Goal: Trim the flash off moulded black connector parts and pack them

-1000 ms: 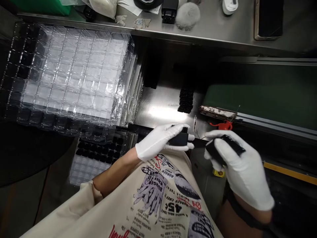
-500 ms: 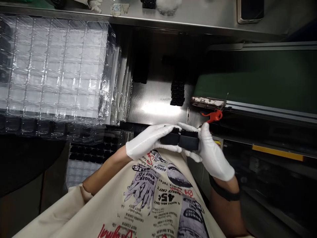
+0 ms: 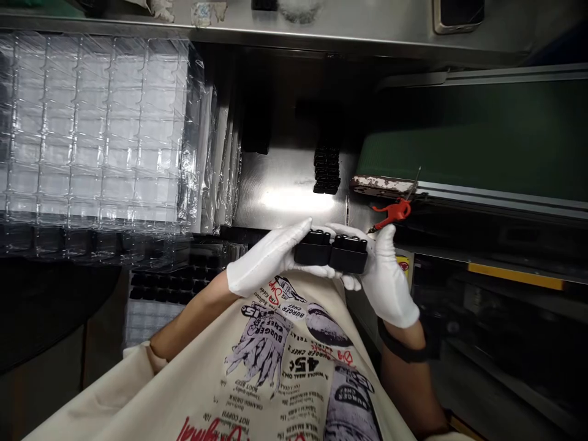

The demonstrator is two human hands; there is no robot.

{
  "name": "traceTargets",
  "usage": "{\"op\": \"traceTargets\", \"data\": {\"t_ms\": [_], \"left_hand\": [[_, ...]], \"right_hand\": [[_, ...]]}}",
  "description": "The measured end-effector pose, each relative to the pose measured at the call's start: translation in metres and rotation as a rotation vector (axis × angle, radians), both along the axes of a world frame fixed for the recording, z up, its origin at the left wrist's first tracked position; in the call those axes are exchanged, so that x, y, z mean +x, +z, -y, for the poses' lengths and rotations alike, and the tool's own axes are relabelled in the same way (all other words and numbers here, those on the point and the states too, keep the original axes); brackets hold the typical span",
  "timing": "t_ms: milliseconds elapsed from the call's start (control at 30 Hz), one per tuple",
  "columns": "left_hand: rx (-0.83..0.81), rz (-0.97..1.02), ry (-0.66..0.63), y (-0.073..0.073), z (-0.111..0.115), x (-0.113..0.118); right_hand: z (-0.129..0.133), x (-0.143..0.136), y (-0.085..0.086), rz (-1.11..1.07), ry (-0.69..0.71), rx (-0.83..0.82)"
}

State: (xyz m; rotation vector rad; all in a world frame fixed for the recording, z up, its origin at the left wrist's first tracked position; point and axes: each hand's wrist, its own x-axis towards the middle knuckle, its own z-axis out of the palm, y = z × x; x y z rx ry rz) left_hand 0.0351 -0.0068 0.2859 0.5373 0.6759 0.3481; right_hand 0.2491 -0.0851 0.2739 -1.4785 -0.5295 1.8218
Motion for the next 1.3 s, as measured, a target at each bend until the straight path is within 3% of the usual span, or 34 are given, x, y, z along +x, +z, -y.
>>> {"op": "traceTargets", "data": {"t_ms": [200, 367, 500, 600, 833, 1033, 1300], "left_hand": [[0.046, -0.018, 0.008, -0.006, -0.004, -0.002], [-0.093, 0.036, 0.042, -0.009, -0.003, 0.0], [-0.039, 0.008, 0.007, -0.005, -0.002, 0.001], [0.018, 0.056, 0.051, -0.006, 0.001, 0.002], [-0.166, 0.115, 0.174, -0.011, 0.006, 0.012], [-0.167, 0.144, 0.221, -0.004, 0.008, 0.025], [-0.039, 0.011, 0.254, -0.003, 0.013, 0.028]], "right_hand": [[-0.004, -0.001, -0.002, 0.017, 0.017, 0.015], [-0.002, -0.003, -0.002, 0.141, 0.057, 0.065], [0.003, 0.001, -0.002, -0.007, -0.058, 0.096], [0.004, 0.001, 0.001, -0.059, -0.143, 0.085], [-0.011, -0.011, 0.004, -0.33, -0.345, 0.153], [-0.017, -0.009, 0.0, -0.488, -0.247, 0.03], [-0.014, -0.021, 0.003, -0.341, -0.255, 0.047]]}}
